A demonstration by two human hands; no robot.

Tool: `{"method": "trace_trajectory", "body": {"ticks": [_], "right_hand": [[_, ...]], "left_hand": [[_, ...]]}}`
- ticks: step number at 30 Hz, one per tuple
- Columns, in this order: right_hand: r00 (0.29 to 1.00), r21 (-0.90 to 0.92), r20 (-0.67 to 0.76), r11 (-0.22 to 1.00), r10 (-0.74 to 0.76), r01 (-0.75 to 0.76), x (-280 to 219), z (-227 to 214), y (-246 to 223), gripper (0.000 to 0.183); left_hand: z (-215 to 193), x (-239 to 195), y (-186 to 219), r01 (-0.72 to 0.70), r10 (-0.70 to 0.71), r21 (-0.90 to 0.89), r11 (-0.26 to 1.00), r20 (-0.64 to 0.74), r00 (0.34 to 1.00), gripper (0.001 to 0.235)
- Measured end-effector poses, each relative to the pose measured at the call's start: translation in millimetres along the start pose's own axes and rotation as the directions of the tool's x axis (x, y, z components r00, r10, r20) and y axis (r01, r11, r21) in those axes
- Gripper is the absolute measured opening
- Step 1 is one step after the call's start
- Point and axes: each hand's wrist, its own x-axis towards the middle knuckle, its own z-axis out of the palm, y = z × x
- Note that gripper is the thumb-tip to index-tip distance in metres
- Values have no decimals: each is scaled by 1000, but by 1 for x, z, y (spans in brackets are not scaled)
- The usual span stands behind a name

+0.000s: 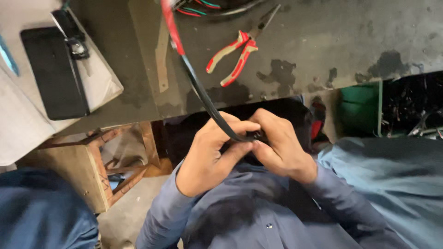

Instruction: The person repeatedly strips the outer insulation from black electrical cables using red-handled pliers. The person holds the cable, positions the pliers, cuts the sheath, and pulls it off to expose the inner colored wires. This process is repeated on multiple cable ends throughout the clip.

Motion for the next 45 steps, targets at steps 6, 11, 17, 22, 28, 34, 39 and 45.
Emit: {"method": "trace_trajectory", "body": {"ticks": [6,11,17,22,28,34,39,45], "right_hand": [[1000,-69,-21,998,0,-1,-5,-6,4,26],[999,-100,-41,994,36,-40,-2,-1,-4,23],[976,169,161,970,146,-173,0,-18,-2,21],[895,248,346,892,283,-378,-10,-22,1,25],[998,185,46,982,30,-39,-17,-32,9,31],[939,-81,-121,940,321,-332,-5,-43,24,43],[961,12,10,961,277,-277,-12,-56,8,34],[912,411,284,822,296,-395,-27,-67,-26,52]], "left_hand": [[14,-8,-18,97,-98,-15,995,-112,989,28],[20,-5,-14,175,-193,-127,976,-143,971,19],[1,5,-18,228,-204,-325,918,106,973,26],[14,-6,-51,244,-161,-740,626,184,970,15],[-1,26,-37,-134,135,-13,991,54,989,42],[4,95,-34,90,151,735,672,-255,955,46],[15,1,-35,307,-302,38,951,-87,949,25],[50,-20,-38,-72,74,36,997,-67,995,30]]}}
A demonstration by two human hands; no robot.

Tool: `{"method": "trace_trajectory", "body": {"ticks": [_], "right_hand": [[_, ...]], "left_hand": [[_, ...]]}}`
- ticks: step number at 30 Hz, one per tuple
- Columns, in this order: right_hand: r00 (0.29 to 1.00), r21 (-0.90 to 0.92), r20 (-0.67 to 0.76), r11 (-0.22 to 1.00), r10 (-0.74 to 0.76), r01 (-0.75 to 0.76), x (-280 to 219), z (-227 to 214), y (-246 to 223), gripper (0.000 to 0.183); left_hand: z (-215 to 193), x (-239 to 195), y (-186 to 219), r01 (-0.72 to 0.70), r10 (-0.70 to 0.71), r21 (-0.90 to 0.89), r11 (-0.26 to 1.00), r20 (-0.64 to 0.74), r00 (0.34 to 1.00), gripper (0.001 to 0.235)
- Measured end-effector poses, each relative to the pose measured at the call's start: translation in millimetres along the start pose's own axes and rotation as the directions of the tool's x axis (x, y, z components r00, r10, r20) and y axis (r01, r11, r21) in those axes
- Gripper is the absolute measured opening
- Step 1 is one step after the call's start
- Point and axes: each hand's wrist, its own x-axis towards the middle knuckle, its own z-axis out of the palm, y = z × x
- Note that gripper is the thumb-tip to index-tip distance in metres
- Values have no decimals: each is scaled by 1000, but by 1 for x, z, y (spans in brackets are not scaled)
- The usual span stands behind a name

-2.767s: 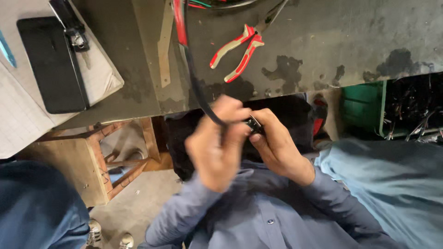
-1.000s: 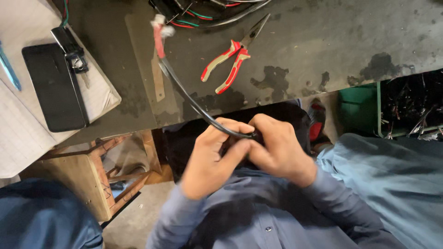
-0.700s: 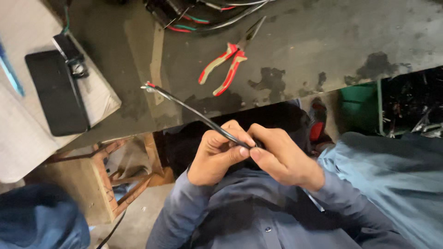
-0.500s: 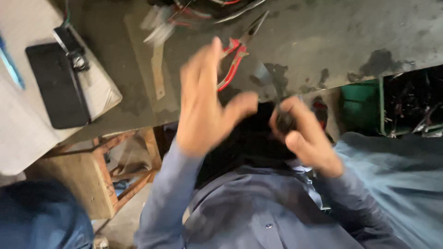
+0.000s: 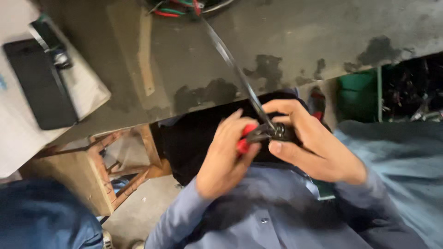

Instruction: The person repeatedly strips the outer insulation from black electrical cables using red-handled pliers. The person holds the cable, positions the pliers, cuts the sheath, and pulls it off to expose the inner colored wires. This process is repeated on multiple cable ends throughout the clip.

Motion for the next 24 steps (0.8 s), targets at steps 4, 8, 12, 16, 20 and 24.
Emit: {"method": "trace_trajectory", "body": {"ticks": [4,8,12,16,20,24], "right_hand": [[990,-29,78,993,117,-115,12,1,-16,51],[994,-301,-96,954,-49,18,27,9,-4,47],[970,-579,-171,814,-175,45,38,13,16,33],[967,-605,-219,796,-130,-30,39,16,18,31],[962,-613,-253,786,-102,-78,36,18,14,30],[904,-839,-343,516,-255,-172,27,41,24,35]], "left_hand": [[-3,30,-13,25,-20,-27,999,178,984,28],[-11,16,-18,106,-118,110,988,111,987,29],[0,-2,-23,279,-295,354,893,-9,955,30],[8,-6,-30,270,-246,499,824,-116,962,25],[8,-2,-30,277,-290,302,912,1,957,26],[5,-6,-23,394,-413,247,885,27,910,21]]}}
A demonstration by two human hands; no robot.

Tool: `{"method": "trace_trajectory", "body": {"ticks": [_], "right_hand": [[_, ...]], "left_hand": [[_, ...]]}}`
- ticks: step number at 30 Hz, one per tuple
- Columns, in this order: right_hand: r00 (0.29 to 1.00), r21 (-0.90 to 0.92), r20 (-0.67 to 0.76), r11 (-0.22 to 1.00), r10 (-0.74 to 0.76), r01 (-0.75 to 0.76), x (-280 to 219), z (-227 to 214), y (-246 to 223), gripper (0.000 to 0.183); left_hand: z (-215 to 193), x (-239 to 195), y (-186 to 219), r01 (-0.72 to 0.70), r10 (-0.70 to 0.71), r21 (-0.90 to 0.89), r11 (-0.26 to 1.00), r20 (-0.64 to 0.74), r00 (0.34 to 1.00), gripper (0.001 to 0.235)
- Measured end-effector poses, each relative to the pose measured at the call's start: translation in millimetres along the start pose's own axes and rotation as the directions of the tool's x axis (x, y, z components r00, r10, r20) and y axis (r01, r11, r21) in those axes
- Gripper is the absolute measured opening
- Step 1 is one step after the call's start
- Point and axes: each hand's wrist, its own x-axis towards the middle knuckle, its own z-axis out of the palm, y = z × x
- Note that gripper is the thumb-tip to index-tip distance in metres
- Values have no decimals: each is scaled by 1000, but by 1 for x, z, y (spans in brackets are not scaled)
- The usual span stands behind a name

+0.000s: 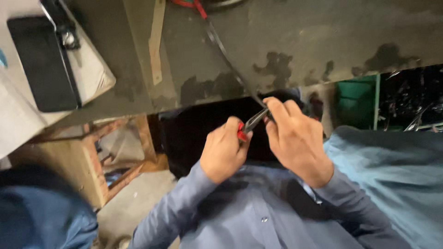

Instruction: The person repeatedly strips the outer insulation from black electrical cables using red-handled pliers. The person holds the cable, positions the pliers, cuts the sheath, and pulls it off to expose the inner colored wires. This process is repeated on multiple cable ends throughout the clip.

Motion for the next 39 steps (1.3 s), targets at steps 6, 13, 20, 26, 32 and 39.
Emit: {"method": "trace_trajectory", "body": {"ticks": [6,13,20,26,32,39], "right_hand": [[999,134,-39,991,-4,9,10,-10,-5,29],[864,425,491,896,-111,-127,4,-71,0,26],[961,330,238,942,-140,55,1,-45,0,26],[947,273,319,954,32,-124,33,3,20,28],[985,217,3,962,171,-167,39,-97,91,32],[817,69,-553,968,-163,240,18,-60,43,40]], "left_hand": [[4,8,10,-185,192,58,981,-167,967,22],[-29,22,37,-645,685,231,728,-203,700,40],[-17,15,12,-393,393,27,919,-108,913,31],[-2,7,-2,31,-26,115,993,-40,999,24],[-40,37,3,-260,350,385,886,-185,918,41],[-91,170,37,-402,698,695,596,-201,688,30]]}}
